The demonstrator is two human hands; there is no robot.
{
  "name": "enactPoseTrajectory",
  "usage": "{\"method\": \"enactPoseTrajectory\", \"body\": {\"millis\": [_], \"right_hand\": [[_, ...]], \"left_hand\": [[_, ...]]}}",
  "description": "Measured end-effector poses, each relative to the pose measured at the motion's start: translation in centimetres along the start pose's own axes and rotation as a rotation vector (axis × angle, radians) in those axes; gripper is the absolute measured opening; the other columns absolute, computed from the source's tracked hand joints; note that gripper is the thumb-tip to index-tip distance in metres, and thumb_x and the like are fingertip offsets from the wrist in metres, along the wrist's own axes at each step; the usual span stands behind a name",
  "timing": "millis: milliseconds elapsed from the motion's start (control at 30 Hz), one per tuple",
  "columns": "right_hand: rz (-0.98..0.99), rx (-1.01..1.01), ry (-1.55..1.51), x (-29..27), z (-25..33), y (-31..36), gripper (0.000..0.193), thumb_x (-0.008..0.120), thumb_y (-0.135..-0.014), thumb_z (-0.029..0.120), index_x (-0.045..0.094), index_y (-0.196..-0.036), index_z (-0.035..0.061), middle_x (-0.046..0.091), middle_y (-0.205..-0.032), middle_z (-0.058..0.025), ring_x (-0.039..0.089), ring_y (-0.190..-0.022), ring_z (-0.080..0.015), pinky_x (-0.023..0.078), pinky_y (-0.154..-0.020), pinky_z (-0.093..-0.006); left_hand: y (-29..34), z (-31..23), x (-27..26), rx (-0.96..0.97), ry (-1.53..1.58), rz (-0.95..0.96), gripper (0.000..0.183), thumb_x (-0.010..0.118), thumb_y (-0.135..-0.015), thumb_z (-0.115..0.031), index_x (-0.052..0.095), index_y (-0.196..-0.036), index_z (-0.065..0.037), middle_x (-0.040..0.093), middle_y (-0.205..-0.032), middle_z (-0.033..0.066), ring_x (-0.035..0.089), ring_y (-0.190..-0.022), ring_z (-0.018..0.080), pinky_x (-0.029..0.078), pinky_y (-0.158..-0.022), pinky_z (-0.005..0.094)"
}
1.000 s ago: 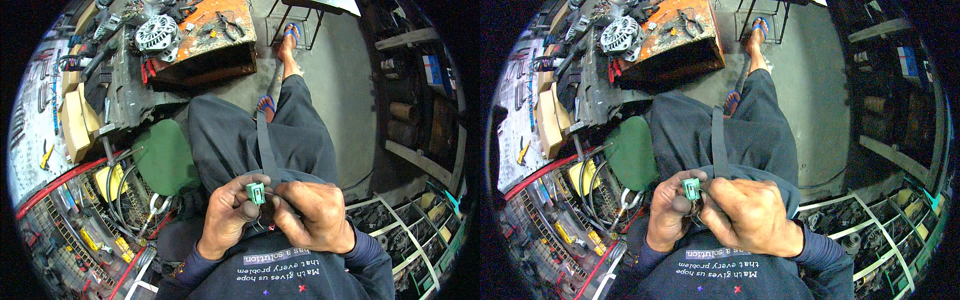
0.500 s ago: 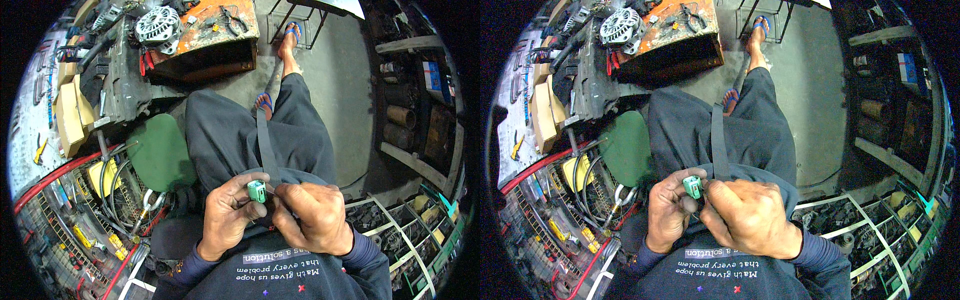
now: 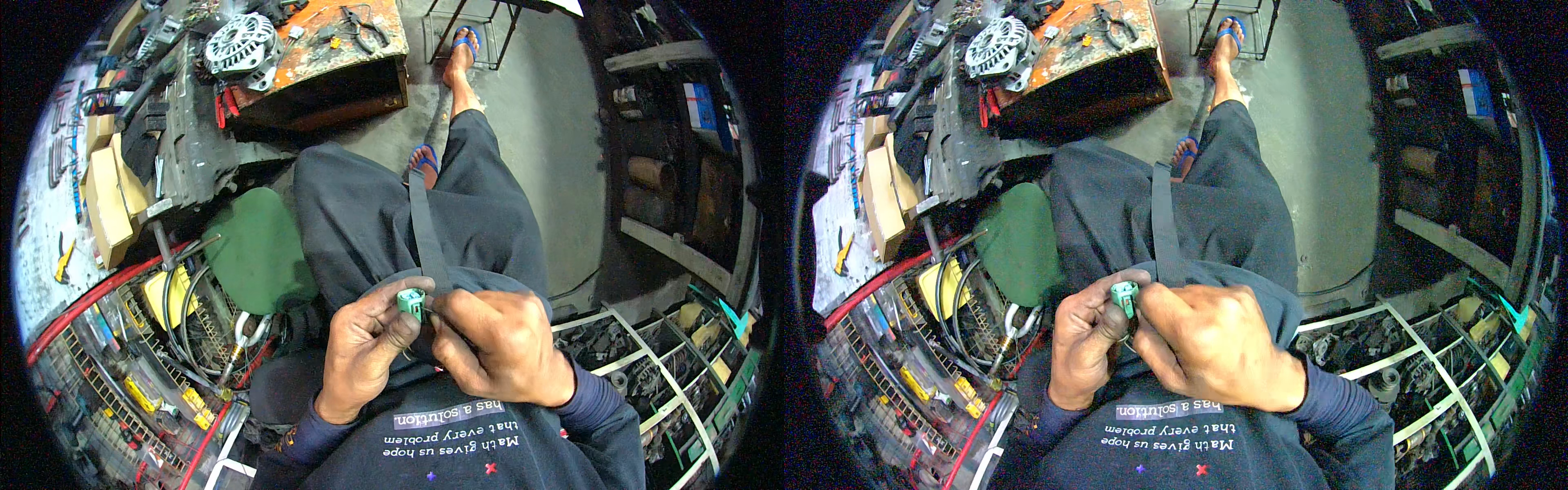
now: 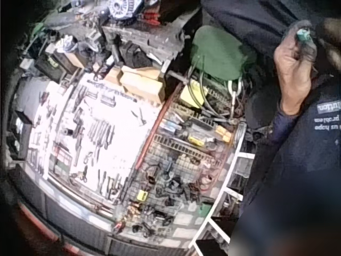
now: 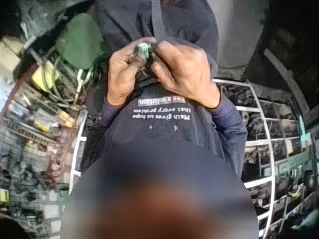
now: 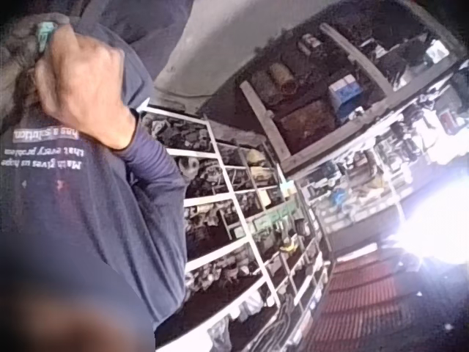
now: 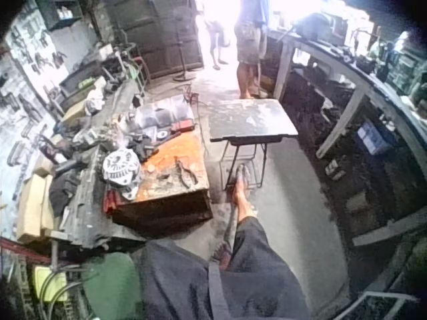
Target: The person retrieves a small green electrical connector and a spray can, then sits at a workbench. They use a thin metal tool and pliers to adjust and manipulate the connector's internal contacts.
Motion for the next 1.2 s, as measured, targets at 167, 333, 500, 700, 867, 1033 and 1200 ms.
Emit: {"method": "enactPoseTrajectory", "body": {"millis": [167, 333, 500, 700, 867, 1033, 1200], "right_hand": [[0.038, -0.036, 0.073, 0.3, -0.8, -0.3, 0.022, 0.073, -0.083, 0.014, 0.053, -0.085, 0.0044, 0.060, -0.064, -0.0138, 0.066, -0.058, -0.0351, 0.052, -0.052, -0.0467], [-0.085, -0.086, 0.156, 2.0, -1.5, 0.5, 0.025, 0.075, -0.083, 0.016, 0.053, -0.086, 0.0064, 0.060, -0.065, -0.0095, 0.065, -0.057, -0.0302, 0.051, -0.051, -0.0436], [-0.117, -0.112, 0.174, 3.5, -3.0, 1.0, 0.024, 0.075, -0.082, 0.018, 0.056, -0.088, 0.0063, 0.058, -0.066, -0.0084, 0.062, -0.057, -0.0278, 0.051, -0.051, -0.0409], [-0.163, -0.164, 0.253, 5.1, -4.2, 1.2, 0.024, 0.075, -0.081, 0.020, 0.058, -0.089, 0.0057, 0.055, -0.066, -0.0052, 0.061, -0.056, -0.0243, 0.050, -0.051, -0.0392], [-0.168, -0.242, 0.360, 5.7, -4.4, 0.9, 0.028, 0.073, -0.080, 0.022, 0.063, -0.096, 0.0027, 0.054, -0.069, -0.0031, 0.059, -0.057, -0.0202, 0.050, -0.051, -0.0354], [-0.137, -0.301, 0.462, 6.1, -4.8, 0.7, 0.032, 0.069, -0.079, 0.025, 0.064, -0.100, 0.0017, 0.053, -0.070, -0.0016, 0.059, -0.060, -0.0177, 0.049, -0.052, -0.0343], [-0.053, -0.327, 0.503, 6.4, -5.4, 0.2, 0.033, 0.066, -0.081, 0.026, 0.063, -0.102, 0.0010, 0.054, -0.072, -0.0033, 0.061, -0.062, -0.0193, 0.051, -0.054, -0.0357]], "left_hand": [[-0.5, 0.3, 0.2, -0.033, -0.055, -0.027, 0.042, 0.064, -0.105, -0.020, 0.059, -0.137, 0.007, 0.070, -0.110, 0.0049, 0.062, -0.100, 0.0083, 0.048, -0.089, 0.0220], [-0.5, 1.1, 0.6, -0.063, 0.063, -0.113, 0.039, 0.056, -0.109, -0.022, 0.059, -0.137, 0.006, 0.069, -0.108, 0.0041, 0.062, -0.096, 0.0073, 0.050, -0.085, 0.0217], [-0.4, 2.6, 0.0, -0.125, 0.241, -0.107, 0.039, 0.052, -0.111, -0.022, 0.058, -0.136, 0.007, 0.069, -0.111, 0.0057, 0.064, -0.097, 0.0082, 0.053, -0.086, 0.0229], [-0.6, 4.1, -0.3, -0.153, 0.358, -0.145, 0.039, 0.048, -0.111, -0.021, 0.058, -0.136, 0.007, 0.069, -0.119, 0.0098, 0.067, -0.107, 0.0138, 0.055, -0.094, 0.0279], [-0.8, 4.5, -0.6, -0.149, 0.332, -0.207, 0.038, 0.047, -0.112, -0.021, 0.059, -0.136, 0.006, 0.069, -0.123, 0.0110, 0.067, -0.110, 0.0161, 0.055, -0.097, 0.0300], [-1.1, 4.7, -0.5, -0.116, 0.318, -0.217, 0.037, 0.047, -0.112, -0.021, 0.060, -0.135, 0.005, 0.069, -0.124, 0.0100, 0.068, -0.109, 0.0150, 0.055, -0.096, 0.0290], [-1.5, 4.9, -1.0, -0.134, 0.288, -0.240, 0.036, 0.048, -0.112, -0.021, 0.061, -0.133, 0.005, 0.069, -0.122, 0.0086, 0.068, -0.107, 0.0138, 0.055, -0.094, 0.0278]]}}
Point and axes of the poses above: each hand's wrist, its own y-axis away from the middle knuckle, its own x-axis out of the palm, z = x × y, the point moved 4 cm from there along -y, towards the middle knuckle
